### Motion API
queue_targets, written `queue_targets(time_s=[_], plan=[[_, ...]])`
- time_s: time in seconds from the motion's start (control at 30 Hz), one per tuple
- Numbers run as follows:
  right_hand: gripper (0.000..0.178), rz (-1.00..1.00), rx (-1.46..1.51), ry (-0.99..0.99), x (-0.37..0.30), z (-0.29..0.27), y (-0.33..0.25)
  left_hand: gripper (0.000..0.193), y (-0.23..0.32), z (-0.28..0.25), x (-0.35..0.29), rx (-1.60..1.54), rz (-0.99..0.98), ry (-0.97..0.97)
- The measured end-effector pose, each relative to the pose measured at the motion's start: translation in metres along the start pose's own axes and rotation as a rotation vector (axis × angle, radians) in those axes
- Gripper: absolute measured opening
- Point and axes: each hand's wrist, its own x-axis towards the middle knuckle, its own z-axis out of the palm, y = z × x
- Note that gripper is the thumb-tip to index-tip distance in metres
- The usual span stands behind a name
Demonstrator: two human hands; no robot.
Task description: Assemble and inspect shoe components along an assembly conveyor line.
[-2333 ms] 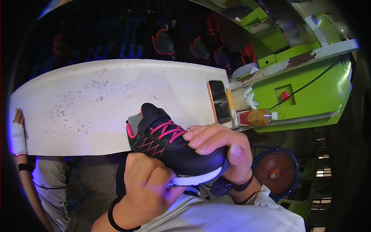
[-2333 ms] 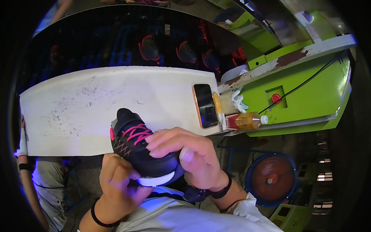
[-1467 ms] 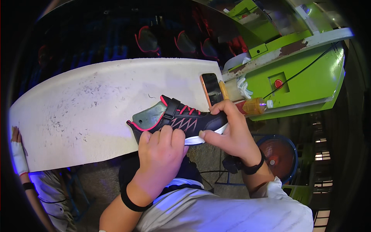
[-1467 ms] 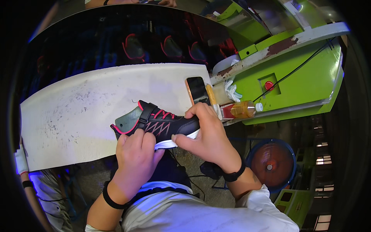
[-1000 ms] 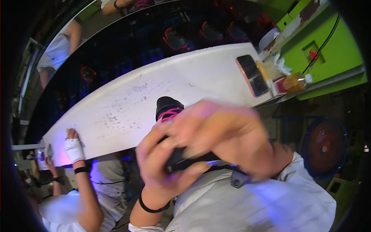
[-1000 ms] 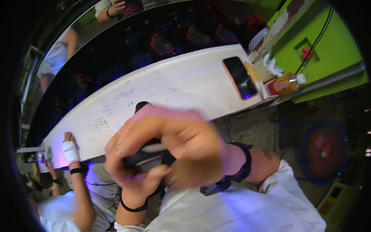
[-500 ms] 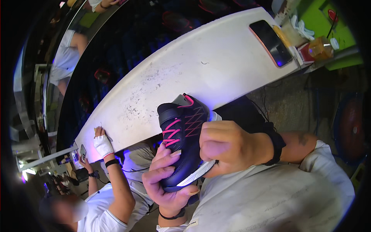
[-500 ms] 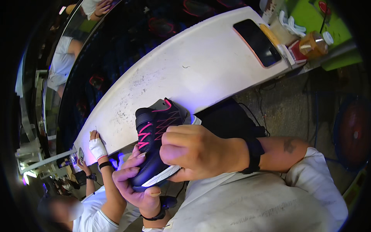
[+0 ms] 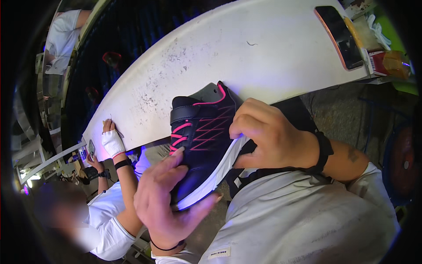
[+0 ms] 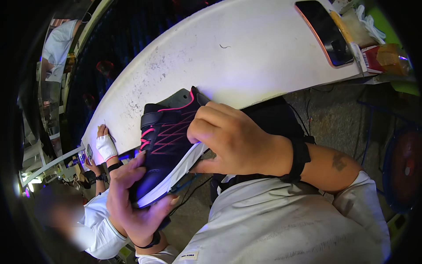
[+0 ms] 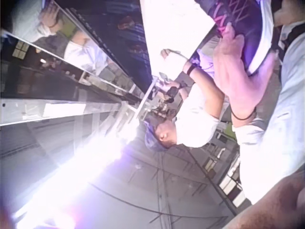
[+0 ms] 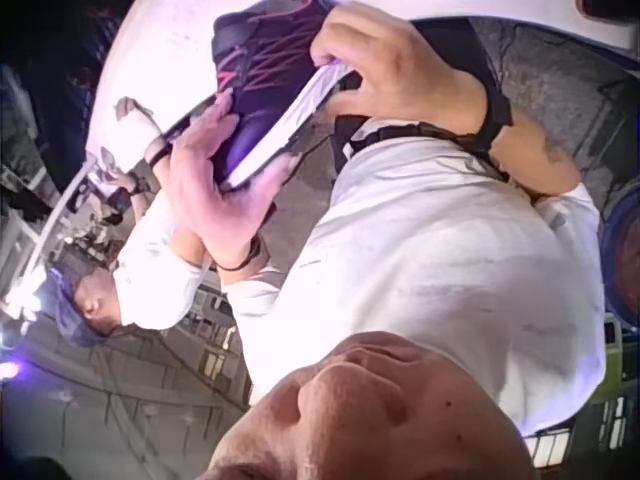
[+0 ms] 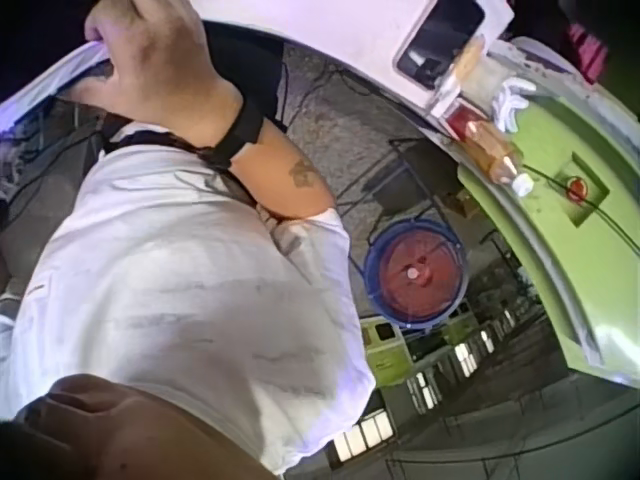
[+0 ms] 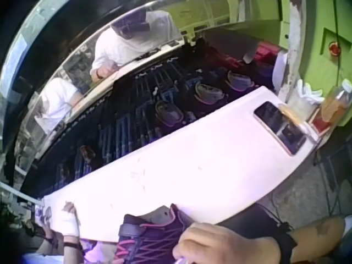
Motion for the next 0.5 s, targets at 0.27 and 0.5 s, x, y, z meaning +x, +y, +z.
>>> queue_targets(time_s=[0.27, 0.5], plan=[[0.048, -0.111, 0.044, 0.043, 0.007, 0.007, 0.014, 0.064, -0.019, -0.007, 0.011, 0.036, 0.179, -0.025], [0.051, 0.012, -0.120, -0.077, 0.028, 0.015, 0.013, 0.080, -0.063, -0.002, 0.012, -0.169, 0.096, -0.015]])
